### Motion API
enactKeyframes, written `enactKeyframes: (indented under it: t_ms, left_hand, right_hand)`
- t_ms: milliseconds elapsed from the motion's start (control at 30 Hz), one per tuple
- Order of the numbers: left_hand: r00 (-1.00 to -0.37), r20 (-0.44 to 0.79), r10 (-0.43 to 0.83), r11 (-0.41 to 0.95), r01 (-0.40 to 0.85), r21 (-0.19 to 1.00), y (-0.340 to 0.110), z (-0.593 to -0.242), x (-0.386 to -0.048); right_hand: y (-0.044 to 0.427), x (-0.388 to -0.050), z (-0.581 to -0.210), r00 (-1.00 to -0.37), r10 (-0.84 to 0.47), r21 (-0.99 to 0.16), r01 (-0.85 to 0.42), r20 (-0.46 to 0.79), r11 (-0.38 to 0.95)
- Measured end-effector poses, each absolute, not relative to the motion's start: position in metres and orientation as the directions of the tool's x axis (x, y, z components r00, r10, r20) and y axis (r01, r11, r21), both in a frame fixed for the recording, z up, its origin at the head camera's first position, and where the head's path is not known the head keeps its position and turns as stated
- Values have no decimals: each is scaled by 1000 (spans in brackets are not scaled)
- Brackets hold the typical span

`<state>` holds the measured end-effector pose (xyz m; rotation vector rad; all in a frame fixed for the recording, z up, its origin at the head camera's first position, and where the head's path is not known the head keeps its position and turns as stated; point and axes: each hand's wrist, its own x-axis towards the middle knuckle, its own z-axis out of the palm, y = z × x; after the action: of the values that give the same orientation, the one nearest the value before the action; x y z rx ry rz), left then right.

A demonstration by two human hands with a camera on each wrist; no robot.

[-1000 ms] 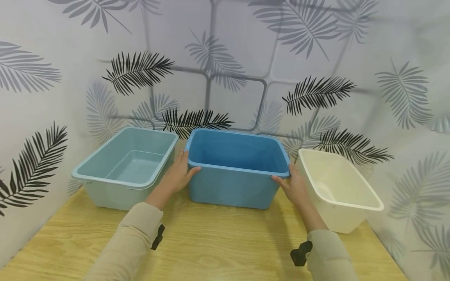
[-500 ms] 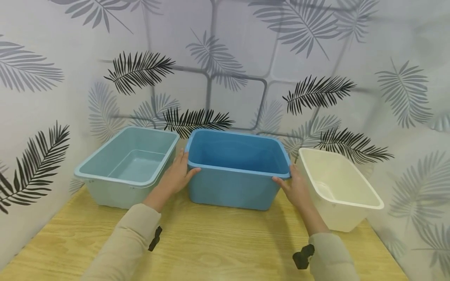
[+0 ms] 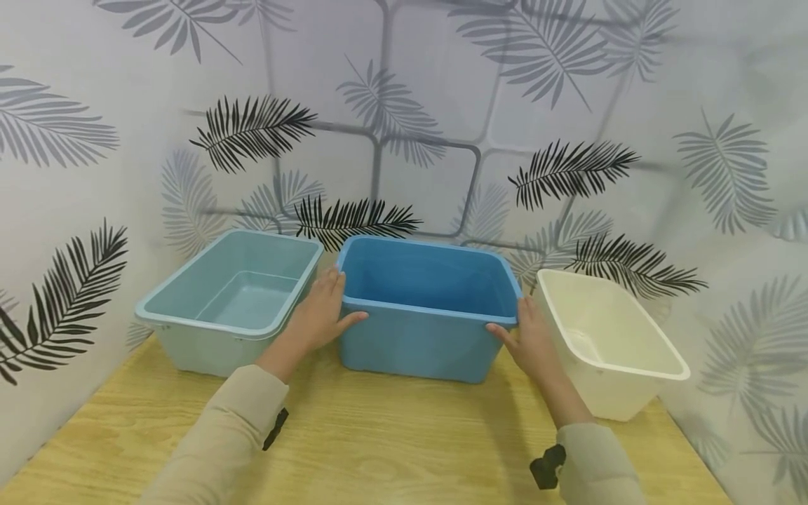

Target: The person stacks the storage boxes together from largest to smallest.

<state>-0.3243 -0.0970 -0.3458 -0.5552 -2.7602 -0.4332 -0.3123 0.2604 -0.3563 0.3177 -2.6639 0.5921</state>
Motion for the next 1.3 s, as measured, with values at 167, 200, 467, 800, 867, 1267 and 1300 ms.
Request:
enactKeyframes:
  t_ms: [167,200,467,800,867,1267,1300]
  left_hand:
    - [-880,326,346,889,419,185,-95,-345,-326]
    - [-882,321,344,892,414,181,-95,-345,-326]
    - [-883,314,350,891,417,180,-94,-345,-328]
    - [-907,273,321,903,379,200,-92,-345,-326]
    - [-907,275,319,904,378,199,-91,-345,-326]
    - [-893,311,325,902,391,183,-91,-344,-323]
    - [-894,309,325,901,392,186,-91,-344,-322]
  right_hand:
    - [256,-315,-356,-879,-179,-282,-326,443,902]
    - [255,-315,-356,-881,-183,-278,-325,436,904]
    - [253,-315,-356,-900,-171,-271,-296,402,916]
    - [253,-314,-357,-903,-159,-274,-283,399,919]
    - [252,-313,-356,-905,-158,-277,-281,395,919]
    - [253,-310,-353,-900,-164,-250,-281,405,926]
    - [253,-310,-352,-902,-162,-250,-277,400,928]
